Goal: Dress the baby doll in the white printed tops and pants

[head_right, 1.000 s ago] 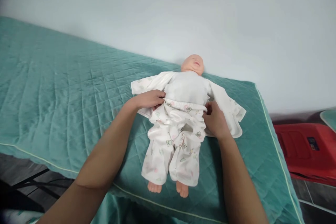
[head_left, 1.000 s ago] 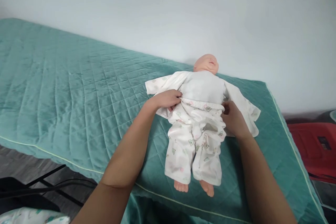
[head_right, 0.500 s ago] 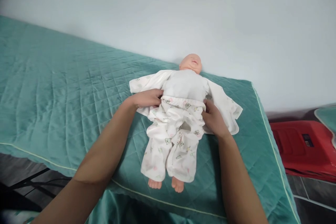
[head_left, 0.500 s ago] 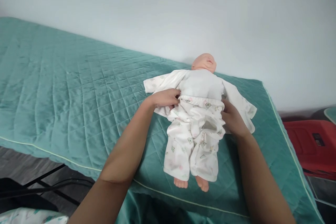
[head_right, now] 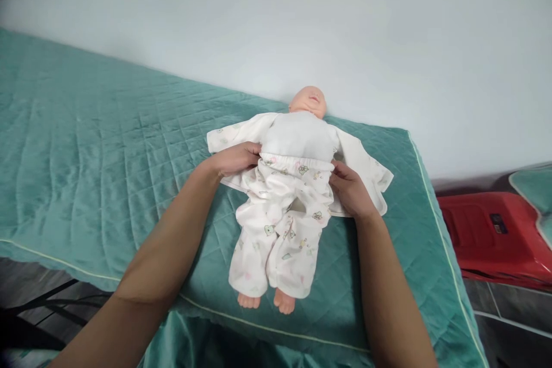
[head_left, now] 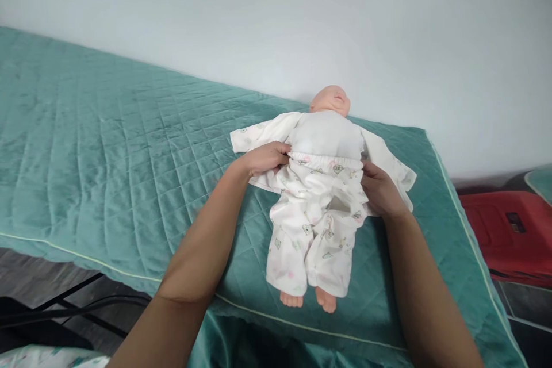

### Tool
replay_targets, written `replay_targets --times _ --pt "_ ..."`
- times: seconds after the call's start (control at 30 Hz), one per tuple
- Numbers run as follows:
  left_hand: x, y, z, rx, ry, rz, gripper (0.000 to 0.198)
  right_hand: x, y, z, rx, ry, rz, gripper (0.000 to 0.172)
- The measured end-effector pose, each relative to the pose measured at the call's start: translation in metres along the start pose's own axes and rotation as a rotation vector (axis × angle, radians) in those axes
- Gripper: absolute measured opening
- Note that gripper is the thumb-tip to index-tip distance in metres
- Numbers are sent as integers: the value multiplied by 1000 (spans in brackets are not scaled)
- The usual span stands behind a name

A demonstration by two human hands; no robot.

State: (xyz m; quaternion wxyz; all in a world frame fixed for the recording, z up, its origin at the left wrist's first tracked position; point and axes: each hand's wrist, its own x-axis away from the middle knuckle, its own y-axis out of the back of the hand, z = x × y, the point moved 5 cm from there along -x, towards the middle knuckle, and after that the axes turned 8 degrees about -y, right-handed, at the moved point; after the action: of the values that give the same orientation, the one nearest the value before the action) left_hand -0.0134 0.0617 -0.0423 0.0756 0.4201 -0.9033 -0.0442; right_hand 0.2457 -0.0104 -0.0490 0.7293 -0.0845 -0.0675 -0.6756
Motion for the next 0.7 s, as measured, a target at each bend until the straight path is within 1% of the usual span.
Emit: replay_targets --times 0.1,0.17,0.23,0.33,0.4,0.47,0.53,0.6,0.7 --pt "-1 1 1 -77 0 0 12 -1 2 -2 -8 -6 -6 18" --pt "-2 2 -1 -168 -9 -4 13 -2 6 -5 10 -23 -74 12" --pt "-1 3 -5 -276 -48 -20 12 -3 9 -7 47 -42 -161 7" --pt "1 5 -12 -397 -110 -60 10 -3 12 -10 104 -36 -247 9" --pt "5 8 -13 -406 -84 -99 9 -3 14 -8 137 32 -306 13" --pt "8 10 -12 -371 -38 -146 8 1 15 -1 167 153 -384 13" --pt "10 10 -12 -350 -28 -181 6 6 13 8 198 288 -435 11" --pt "10 9 -13 -391 -70 -198 6 12 6 17 232 413 -408 7" --pt "9 7 -17 -519 -152 -226 8 18 -5 27 279 534 -281 8"
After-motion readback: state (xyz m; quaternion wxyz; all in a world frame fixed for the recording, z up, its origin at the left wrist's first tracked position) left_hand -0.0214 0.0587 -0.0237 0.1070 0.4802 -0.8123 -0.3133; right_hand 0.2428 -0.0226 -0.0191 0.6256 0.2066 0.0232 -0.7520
